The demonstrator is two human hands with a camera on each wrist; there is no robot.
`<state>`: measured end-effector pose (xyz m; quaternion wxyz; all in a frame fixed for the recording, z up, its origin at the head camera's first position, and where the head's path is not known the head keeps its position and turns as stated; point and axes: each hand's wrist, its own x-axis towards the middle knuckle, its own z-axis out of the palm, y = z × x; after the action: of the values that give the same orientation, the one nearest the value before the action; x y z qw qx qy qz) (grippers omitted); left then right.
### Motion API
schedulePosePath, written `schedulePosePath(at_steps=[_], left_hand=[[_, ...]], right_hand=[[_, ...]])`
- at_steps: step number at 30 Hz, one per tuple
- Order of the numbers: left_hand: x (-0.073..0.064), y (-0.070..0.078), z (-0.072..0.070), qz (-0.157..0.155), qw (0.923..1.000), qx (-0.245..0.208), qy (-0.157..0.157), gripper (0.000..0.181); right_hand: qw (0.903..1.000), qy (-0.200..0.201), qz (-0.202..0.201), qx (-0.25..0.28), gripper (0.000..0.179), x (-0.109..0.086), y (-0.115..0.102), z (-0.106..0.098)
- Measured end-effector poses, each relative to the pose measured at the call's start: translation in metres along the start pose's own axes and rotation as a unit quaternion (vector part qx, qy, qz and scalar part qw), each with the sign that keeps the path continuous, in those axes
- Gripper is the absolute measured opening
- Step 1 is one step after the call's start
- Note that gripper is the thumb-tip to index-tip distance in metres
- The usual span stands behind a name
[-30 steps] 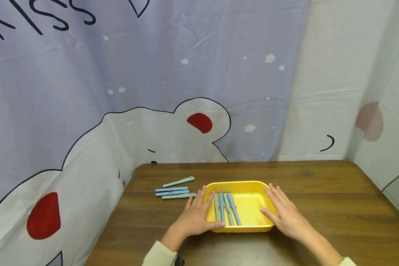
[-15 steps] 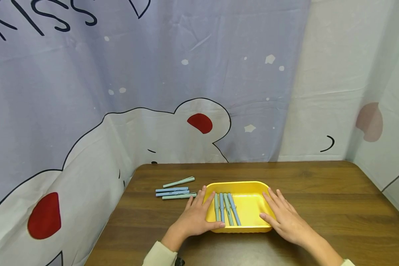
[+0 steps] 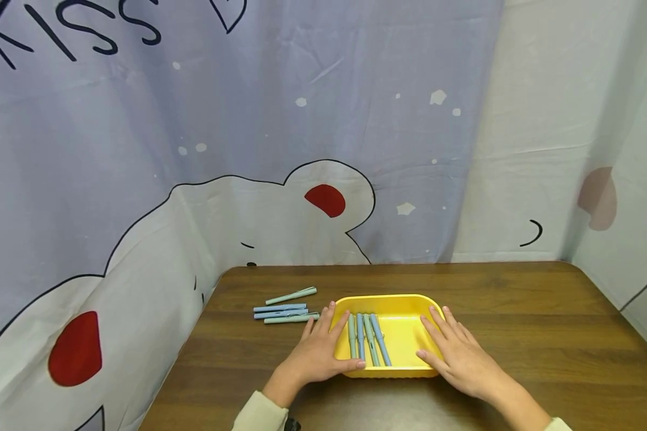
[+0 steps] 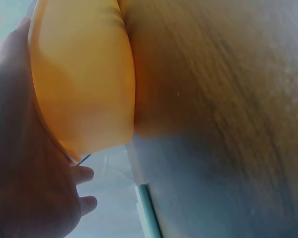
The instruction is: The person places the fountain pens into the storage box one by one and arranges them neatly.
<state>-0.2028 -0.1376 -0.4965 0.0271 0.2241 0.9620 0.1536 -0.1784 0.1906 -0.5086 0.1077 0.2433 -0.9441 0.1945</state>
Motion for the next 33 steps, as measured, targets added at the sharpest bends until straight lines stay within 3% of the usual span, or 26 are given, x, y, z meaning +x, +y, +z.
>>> schedulePosePath(at_steps=[8, 20, 33], left_hand=[[-0.002, -0.003, 0.002, 0.008, 0.9996, 0.021, 0.017, 0.105], [-0.013, -0.034, -0.019, -0.002, 0.9941, 0.025, 0.105, 0.084], [-0.028, -0.065, -0.026, -0.029, 0.9938, 0.038, 0.100, 0.079]], right_hand=[[0.9993, 0.007, -0.017, -0.032, 0.065, 0.001, -0.001, 0.001], [0.9994, 0.001, -0.017, -0.032, 0.063, 0.002, -0.001, -0.002], [0.9994, -0.006, -0.017, -0.031, 0.062, 0.001, -0.001, -0.002]])
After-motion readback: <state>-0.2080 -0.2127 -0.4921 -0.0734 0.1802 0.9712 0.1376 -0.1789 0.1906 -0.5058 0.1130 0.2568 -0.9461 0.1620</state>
